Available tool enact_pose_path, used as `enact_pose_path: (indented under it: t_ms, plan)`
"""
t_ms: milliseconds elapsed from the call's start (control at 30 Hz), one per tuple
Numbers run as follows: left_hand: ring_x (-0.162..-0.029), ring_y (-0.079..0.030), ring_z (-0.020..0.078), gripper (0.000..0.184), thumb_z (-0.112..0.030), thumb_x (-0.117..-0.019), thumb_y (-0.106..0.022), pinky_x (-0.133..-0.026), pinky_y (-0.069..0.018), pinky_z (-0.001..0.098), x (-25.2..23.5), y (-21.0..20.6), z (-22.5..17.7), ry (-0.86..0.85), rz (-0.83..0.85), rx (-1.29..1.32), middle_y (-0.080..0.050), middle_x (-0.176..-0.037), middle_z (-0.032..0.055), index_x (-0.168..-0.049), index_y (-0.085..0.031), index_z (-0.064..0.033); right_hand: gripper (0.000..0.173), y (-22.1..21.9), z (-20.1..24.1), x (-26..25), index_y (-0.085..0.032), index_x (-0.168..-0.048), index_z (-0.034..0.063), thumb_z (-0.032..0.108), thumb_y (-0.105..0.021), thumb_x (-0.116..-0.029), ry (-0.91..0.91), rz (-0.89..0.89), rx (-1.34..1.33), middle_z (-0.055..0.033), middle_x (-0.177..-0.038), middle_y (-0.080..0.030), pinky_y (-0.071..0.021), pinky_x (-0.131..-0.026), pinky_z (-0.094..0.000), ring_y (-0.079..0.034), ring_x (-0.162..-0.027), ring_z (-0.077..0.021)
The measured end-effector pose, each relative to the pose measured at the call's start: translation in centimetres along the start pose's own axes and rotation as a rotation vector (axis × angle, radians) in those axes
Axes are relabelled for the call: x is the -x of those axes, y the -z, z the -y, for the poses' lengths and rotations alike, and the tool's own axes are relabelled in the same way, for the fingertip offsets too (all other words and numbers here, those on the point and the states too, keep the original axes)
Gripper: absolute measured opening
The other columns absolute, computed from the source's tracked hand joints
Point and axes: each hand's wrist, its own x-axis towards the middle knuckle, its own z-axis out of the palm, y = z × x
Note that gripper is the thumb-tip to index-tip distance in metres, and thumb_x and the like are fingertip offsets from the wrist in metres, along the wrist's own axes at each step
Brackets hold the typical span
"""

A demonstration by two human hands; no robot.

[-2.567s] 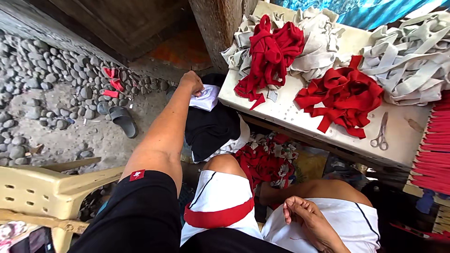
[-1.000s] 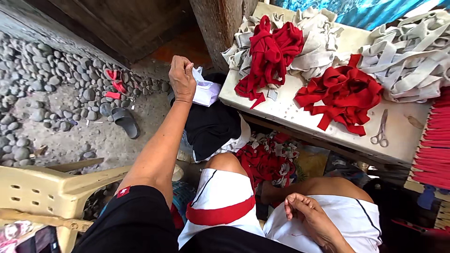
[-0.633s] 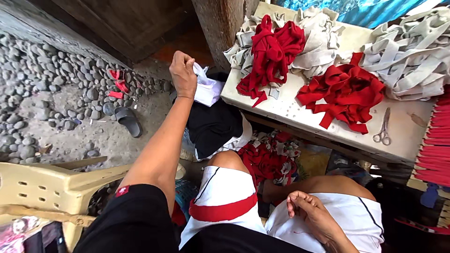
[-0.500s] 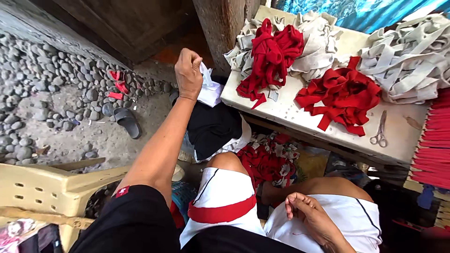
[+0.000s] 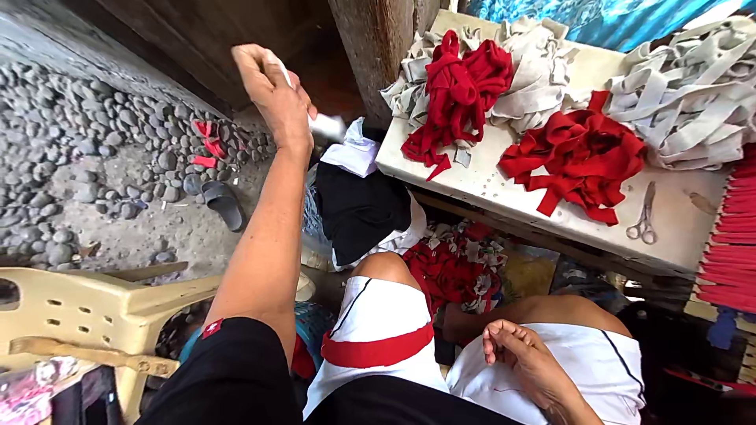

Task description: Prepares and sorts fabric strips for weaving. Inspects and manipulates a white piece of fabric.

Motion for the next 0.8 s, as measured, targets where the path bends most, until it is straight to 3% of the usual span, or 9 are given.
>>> enact_pose_path:
  t_ms: [33, 67, 100, 133, 200, 300, 433, 533, 800]
  plan:
    - [-0.053, -0.047, 0.0092, 0.022, -0.018, -0.111, -0.035, -0.051, -0.0471, 0.0255, 0.0, 0.1, 0.4, 0.058, 0.084, -0.145, -0.049, -0.075, 0.0009, -0.115, -0.047, -0.0002, 0.027, 0.0, 0.0, 0.0, -0.071, -0.094, 0.0032, 0.014, -0.049, -0.1046, 0.001, 0.001, -0.002, -0.006, -0.076, -0.07, -0.0593, -0.065, -0.0274, -0.067, -0.065, -0.0118]
    - [-0.066, -0.056, 0.014, 0.03, -0.022, -0.1085, -0.043, -0.063, -0.0506, 0.0297, 0.0, 0.3, 1.0, 0.063, 0.195, -0.365, -0.058, -0.088, 0.0079, -0.119, -0.056, 0.0036, 0.027, 0.0, -0.1, 0.0, -0.071, -0.094, 0.0029, 0.014, -0.049, -0.1046, 0.001, -0.002, -0.004, -0.0061, -0.076, -0.07, -0.0593, -0.065, -0.0274, -0.067, -0.064, -0.0119]
    - [-0.094, -0.066, 0.0251, 0.035, -0.024, -0.1047, -0.052, -0.087, -0.0534, 0.041, 0.2, 0.5, 1.4, 0.048, 0.327, -0.578, -0.066, -0.107, 0.0189, -0.121, -0.062, 0.0058, 0.027, 0.0, -0.1, 0.0, -0.071, -0.094, 0.003, 0.013, -0.048, -0.1046, 0.001, -0.004, -0.006, -0.0062, -0.076, -0.07, -0.0595, -0.065, -0.0274, -0.067, -0.064, -0.0119]
    - [-0.115, -0.063, 0.0372, 0.035, -0.023, -0.1024, -0.058, -0.102, -0.0481, 0.054, 0.4, 0.4, 2.2, 0.05, 0.469, -0.75, -0.065, -0.122, 0.0267, -0.123, -0.064, 0.0057, 0.027, 0.0, 0.0, 0.0, -0.071, -0.094, 0.0029, 0.013, -0.048, -0.1047, 0.0, -0.005, -0.011, -0.0063, -0.076, -0.07, -0.0594, -0.065, -0.0273, -0.067, -0.064, -0.0118]
    - [-0.128, -0.054, 0.0497, 0.029, -0.011, -0.0991, -0.059, -0.106, -0.0406, 0.0688, 1.2, -0.4, 5.1, 0.068, 0.691, -0.955, -0.057, -0.135, 0.0308, -0.123, -0.067, 0.0029, 0.027, 0.1, 0.0, 0.0, -0.071, -0.094, 0.0028, 0.013, -0.049, -0.1046, -0.002, -0.006, -0.024, -0.0066, -0.076, -0.07, -0.0593, -0.065, -0.0272, -0.067, -0.064, -0.0121]
    - [-0.13, -0.054, 0.0481, 0.034, 0.001, -0.0966, -0.053, -0.103, -0.0424, 0.0707, 2.0, -1.3, 9.6, 0.019, 0.833, -1.046, -0.058, -0.141, 0.0236, -0.127, -0.068, -0.0019, 0.027, 0.1, 0.1, -0.1, -0.071, -0.093, 0.0026, 0.013, -0.049, -0.1044, -0.01, -0.012, -0.025, -0.0073, -0.076, -0.07, -0.0592, -0.064, -0.0272, -0.067, -0.064, -0.0123]
    - [-0.125, -0.058, 0.0491, 0.037, -0.003, -0.0975, -0.059, -0.099, -0.0449, 0.07, 2.1, -2.4, 10.2, 0.0, 0.721, -1.048, -0.057, -0.141, 0.0245, -0.134, -0.061, -0.0011, 0.026, 0.2, 0.1, -0.2, -0.07, -0.092, 0.0021, 0.013, -0.049, -0.1042, -0.028, -0.02, -0.022, -0.0074, -0.076, -0.07, -0.0592, -0.065, -0.0273, -0.067, -0.064, -0.0122]
    - [-0.123, -0.059, 0.0494, 0.036, -0.005, -0.0962, -0.062, -0.097, -0.0455, 0.0703, 1.5, -3.2, 10.0, -0.011, 0.724, -1.058, -0.06, -0.136, 0.0256, -0.132, -0.059, 0.0003, 0.026, 0.2, 0.1, -0.3, -0.071, -0.094, 0.0024, 0.013, -0.05, -0.1042, -0.032, -0.013, -0.028, -0.0071, -0.076, -0.07, -0.0593, -0.066, -0.0272, -0.067, -0.065, -0.0119]
    - [-0.122, -0.059, 0.05, 0.024, -0.009, -0.1022, -0.055, -0.098, -0.0438, 0.0707, 0.1, -2.5, 11.5, 0.014, 0.814, -1.064, -0.063, -0.128, 0.0281, -0.12, -0.063, 0.0038, 0.026, 0.2, 0.2, -0.5, -0.071, -0.093, 0.0023, 0.012, -0.05, -0.1043, -0.036, -0.018, -0.042, -0.0072, -0.076, -0.07, -0.0594, -0.065, -0.0271, -0.067, -0.065, -0.0123]
